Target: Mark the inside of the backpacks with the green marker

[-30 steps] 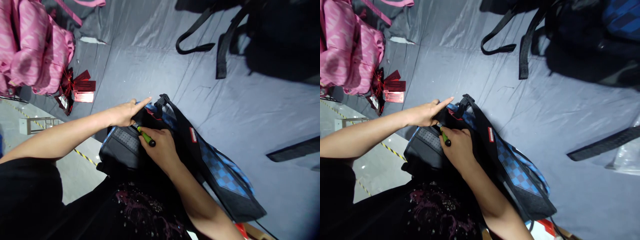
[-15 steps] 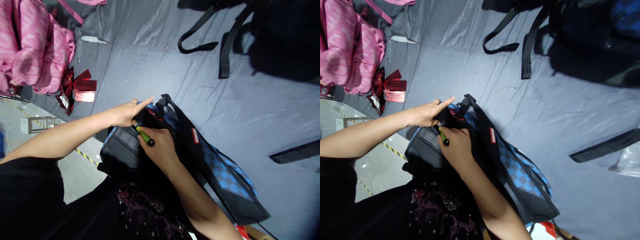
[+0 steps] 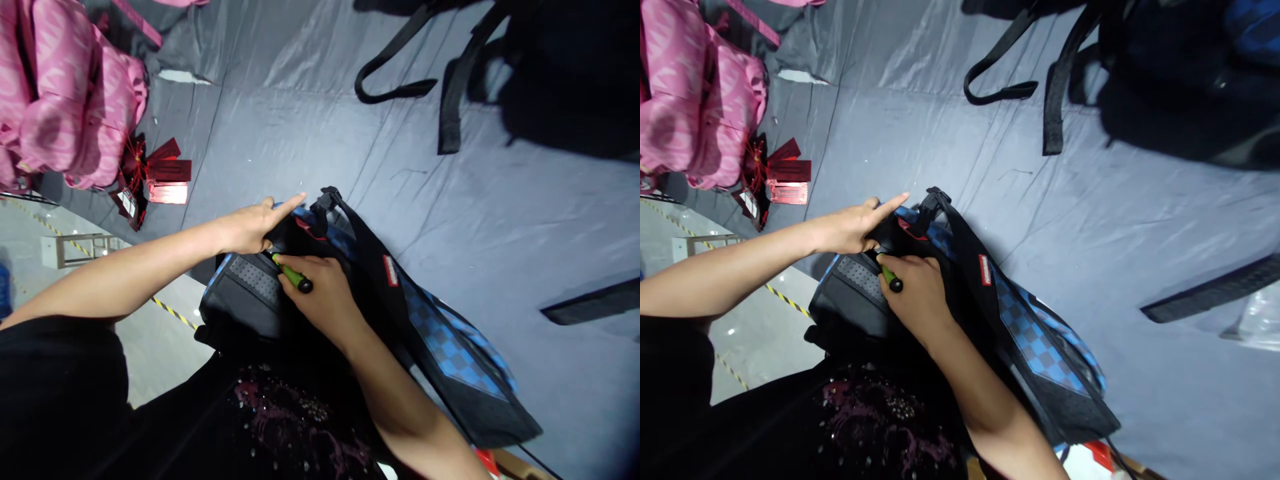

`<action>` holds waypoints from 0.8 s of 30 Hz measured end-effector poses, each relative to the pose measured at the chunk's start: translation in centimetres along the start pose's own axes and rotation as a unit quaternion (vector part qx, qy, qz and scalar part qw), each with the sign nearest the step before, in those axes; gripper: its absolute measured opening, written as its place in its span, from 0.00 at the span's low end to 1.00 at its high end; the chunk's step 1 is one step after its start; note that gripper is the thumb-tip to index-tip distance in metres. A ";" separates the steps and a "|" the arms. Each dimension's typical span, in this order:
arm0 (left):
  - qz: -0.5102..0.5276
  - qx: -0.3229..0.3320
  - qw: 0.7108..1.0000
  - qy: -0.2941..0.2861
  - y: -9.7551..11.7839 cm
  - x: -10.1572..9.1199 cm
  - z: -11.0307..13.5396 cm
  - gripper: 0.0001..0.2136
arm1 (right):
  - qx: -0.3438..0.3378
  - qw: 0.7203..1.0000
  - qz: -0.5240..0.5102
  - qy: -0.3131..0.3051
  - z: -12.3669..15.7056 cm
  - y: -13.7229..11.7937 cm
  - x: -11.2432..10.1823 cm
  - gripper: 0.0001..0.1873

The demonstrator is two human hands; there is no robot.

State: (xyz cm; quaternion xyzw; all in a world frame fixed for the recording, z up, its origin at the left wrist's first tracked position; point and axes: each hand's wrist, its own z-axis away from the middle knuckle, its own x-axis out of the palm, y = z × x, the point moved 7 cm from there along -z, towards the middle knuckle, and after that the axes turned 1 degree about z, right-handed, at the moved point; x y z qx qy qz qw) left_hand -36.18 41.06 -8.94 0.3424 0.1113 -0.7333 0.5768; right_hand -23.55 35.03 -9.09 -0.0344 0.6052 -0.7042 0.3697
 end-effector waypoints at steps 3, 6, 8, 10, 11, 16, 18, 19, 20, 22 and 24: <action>0.010 0.012 1.000 0.012 -0.1 0.0 0.0 0.47 | -0.007 0.999 -0.017 -0.036 -0.1 -0.2 -0.2 0.18; 0.019 0.014 1.000 0.015 -0.3 0.1 -0.1 0.48 | 0.005 0.999 0.025 -0.027 -0.2 -0.2 -0.6 0.19; 0.023 0.015 1.000 0.014 -0.4 0.1 -0.2 0.48 | 0.007 1.000 0.019 -0.021 -0.2 -0.2 -0.4 0.19; 0.023 0.021 0.999 0.018 -0.3 0.1 -0.2 0.48 | 0.001 1.000 -0.008 -0.024 -0.3 -0.3 0.0 0.18; 0.022 0.021 0.999 0.019 -0.3 0.0 -0.2 0.47 | -0.001 1.000 -0.013 -0.024 -0.4 -0.3 0.2 0.18; 0.010 0.005 1.000 0.007 -0.2 -0.1 -0.1 0.47 | 0.005 1.000 0.012 0.001 -0.5 -0.4 0.4 0.16; 0.009 0.001 1.000 0.003 -0.1 -0.1 0.0 0.47 | -0.003 1.000 0.002 -0.012 -0.5 -0.6 0.5 0.15; 0.010 -0.002 1.000 0.001 -0.1 -0.1 0.0 0.47 | -0.002 1.000 0.010 -0.015 -0.4 -0.6 0.4 0.15; 0.011 -0.004 1.000 0.000 -0.1 0.0 0.0 0.47 | 0.002 1.000 0.028 -0.011 -0.3 -0.6 0.3 0.15; 0.013 -0.006 1.000 0.002 -0.1 0.0 0.0 0.48 | 0.010 0.998 0.057 0.003 -0.1 -0.4 -0.2 0.14; 0.014 0.000 1.000 0.007 -0.2 0.0 0.0 0.48 | 0.007 0.999 0.049 0.004 0.2 -0.4 -0.4 0.15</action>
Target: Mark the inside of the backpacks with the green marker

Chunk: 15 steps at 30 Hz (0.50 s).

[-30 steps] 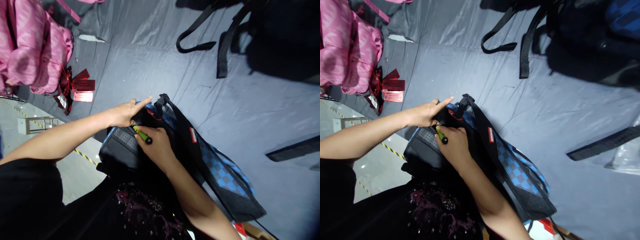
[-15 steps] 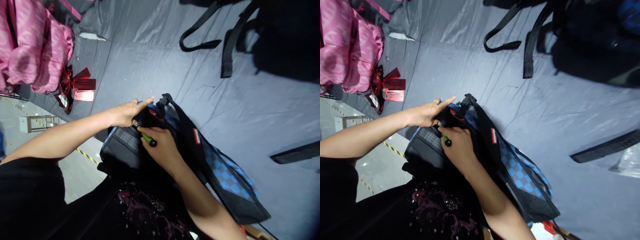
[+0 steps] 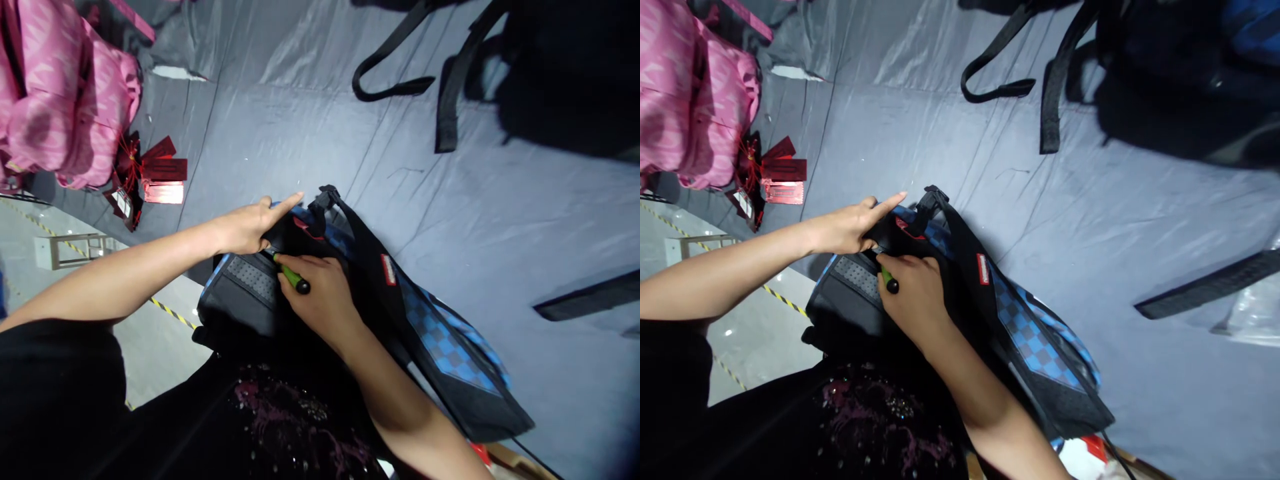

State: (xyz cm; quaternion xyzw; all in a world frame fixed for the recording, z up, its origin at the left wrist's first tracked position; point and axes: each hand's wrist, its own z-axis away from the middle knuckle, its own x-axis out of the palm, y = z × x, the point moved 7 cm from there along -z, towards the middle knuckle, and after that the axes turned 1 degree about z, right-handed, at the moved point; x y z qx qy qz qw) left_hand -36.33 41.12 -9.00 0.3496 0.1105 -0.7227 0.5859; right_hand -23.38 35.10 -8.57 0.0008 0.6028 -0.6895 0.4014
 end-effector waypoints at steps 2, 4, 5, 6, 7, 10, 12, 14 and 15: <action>0.000 0.003 1.000 0.004 -0.1 0.0 0.0 0.48 | -0.001 1.000 -0.008 -0.002 0.2 0.1 0.0 0.15; 0.000 0.002 1.000 0.004 -0.2 0.1 0.0 0.48 | 0.008 1.000 0.010 0.011 0.3 0.3 -0.2 0.15; 0.000 0.001 1.000 0.004 -0.3 0.1 0.0 0.48 | 0.012 1.000 0.017 0.018 0.3 0.3 -0.2 0.15; -0.001 0.000 1.000 0.004 -0.3 0.1 0.0 0.48 | 0.013 1.000 0.014 0.020 0.2 0.3 -0.2 0.15; -0.001 -0.001 1.000 0.003 -0.3 0.1 0.0 0.48 | 0.012 1.000 0.001 0.016 0.2 0.3 0.0 0.14; 0.002 -0.003 1.000 -0.004 -0.3 0.1 -0.1 0.48 | 0.011 0.999 -0.036 0.012 0.1 0.2 0.3 0.14; 0.001 -0.005 1.000 -0.006 -0.3 0.1 -0.1 0.48 | 0.018 0.999 -0.030 0.033 0.1 0.3 0.3 0.14; -0.004 -0.008 1.000 -0.005 -0.2 0.0 0.0 0.48 | 0.019 0.998 -0.036 0.040 0.0 0.3 0.5 0.13; -0.008 -0.008 1.000 -0.005 -0.2 0.0 0.0 0.47 | 0.017 0.998 -0.051 0.035 -0.2 0.3 0.7 0.13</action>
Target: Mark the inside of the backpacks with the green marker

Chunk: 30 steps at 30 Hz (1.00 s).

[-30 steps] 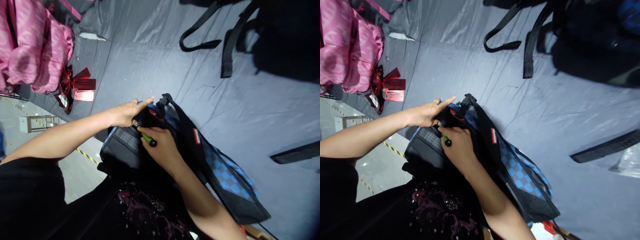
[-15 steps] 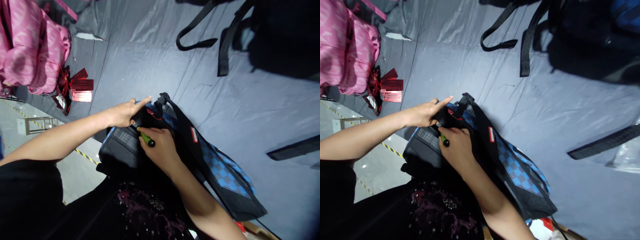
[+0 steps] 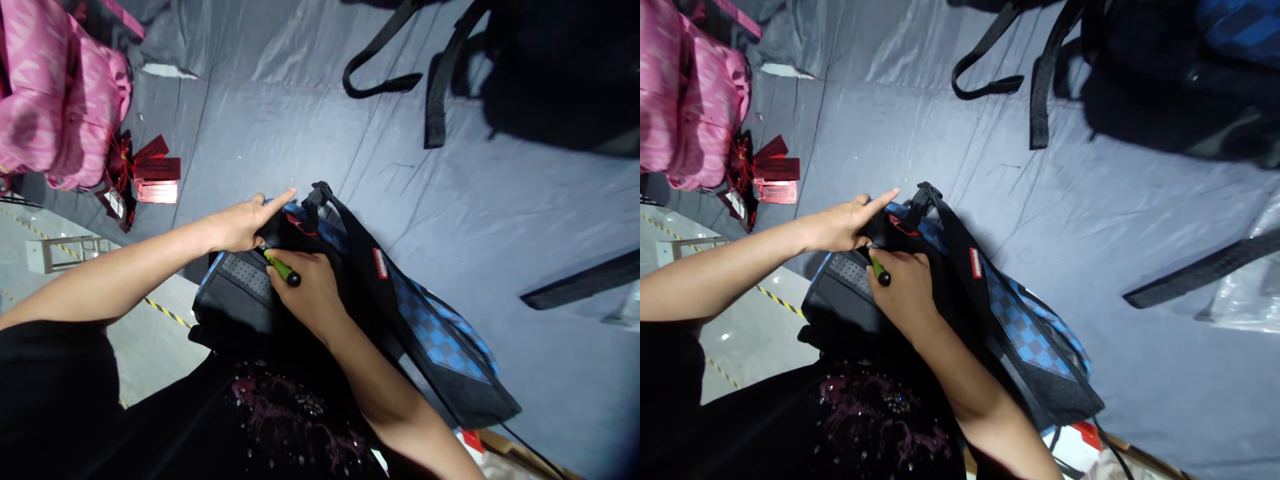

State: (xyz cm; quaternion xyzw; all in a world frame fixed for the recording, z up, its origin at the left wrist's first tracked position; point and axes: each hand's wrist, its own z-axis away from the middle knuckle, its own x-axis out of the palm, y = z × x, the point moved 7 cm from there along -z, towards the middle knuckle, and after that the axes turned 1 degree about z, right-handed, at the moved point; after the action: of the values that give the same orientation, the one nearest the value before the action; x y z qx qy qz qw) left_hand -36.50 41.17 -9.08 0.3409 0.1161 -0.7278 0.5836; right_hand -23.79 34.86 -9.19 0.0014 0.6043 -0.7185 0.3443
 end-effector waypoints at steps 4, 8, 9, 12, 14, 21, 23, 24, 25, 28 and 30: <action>-0.009 0.003 1.000 0.001 0.0 0.1 0.0 0.47 | -0.009 0.999 -0.043 -0.007 -0.5 -0.1 0.4 0.12; -0.007 0.003 1.000 0.004 -0.1 0.1 0.0 0.47 | -0.017 0.999 0.034 -0.003 -0.2 -0.4 -0.2 0.12; -0.006 0.003 1.000 0.004 -0.1 0.1 0.0 0.48 | -0.017 0.999 0.051 0.000 -0.1 -0.5 -0.3 0.12; 0.000 0.010 1.000 0.006 0.0 0.0 0.1 0.47 | -0.024 0.999 0.027 -0.005 0.0 -0.6 -0.3 0.13; 0.004 0.014 1.000 0.009 0.0 0.0 0.1 0.47 | -0.026 0.999 0.019 -0.016 -0.2 -0.5 -0.1 0.14; 0.016 0.018 1.000 0.013 0.0 0.0 0.1 0.46 | -0.028 0.998 0.047 -0.030 -0.2 -0.7 -0.1 0.13; 0.014 0.018 1.000 0.013 0.0 0.0 0.1 0.47 | -0.014 0.997 0.077 -0.017 -0.1 -0.6 -0.4 0.13; 0.013 0.015 1.000 0.011 0.0 0.0 0.1 0.47 | -0.011 0.996 0.085 -0.011 0.0 -0.5 -0.4 0.12; 0.012 0.012 1.000 0.009 0.0 0.0 0.1 0.47 | -0.011 0.997 0.081 -0.008 0.0 -0.4 -0.4 0.12; 0.007 0.008 1.000 0.006 -0.1 0.1 0.1 0.47 | -0.031 0.999 0.021 -0.012 -0.1 -0.2 0.1 0.13; 0.006 0.010 1.000 0.008 -0.1 0.1 0.0 0.47 | -0.037 0.999 -0.003 -0.004 -0.2 0.1 0.2 0.13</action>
State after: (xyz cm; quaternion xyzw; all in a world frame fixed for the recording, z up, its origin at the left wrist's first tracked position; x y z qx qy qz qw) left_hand -36.63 41.11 -9.23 0.3534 0.1116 -0.7224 0.5838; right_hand -24.03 34.94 -9.40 -0.0164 0.6291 -0.6966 0.3445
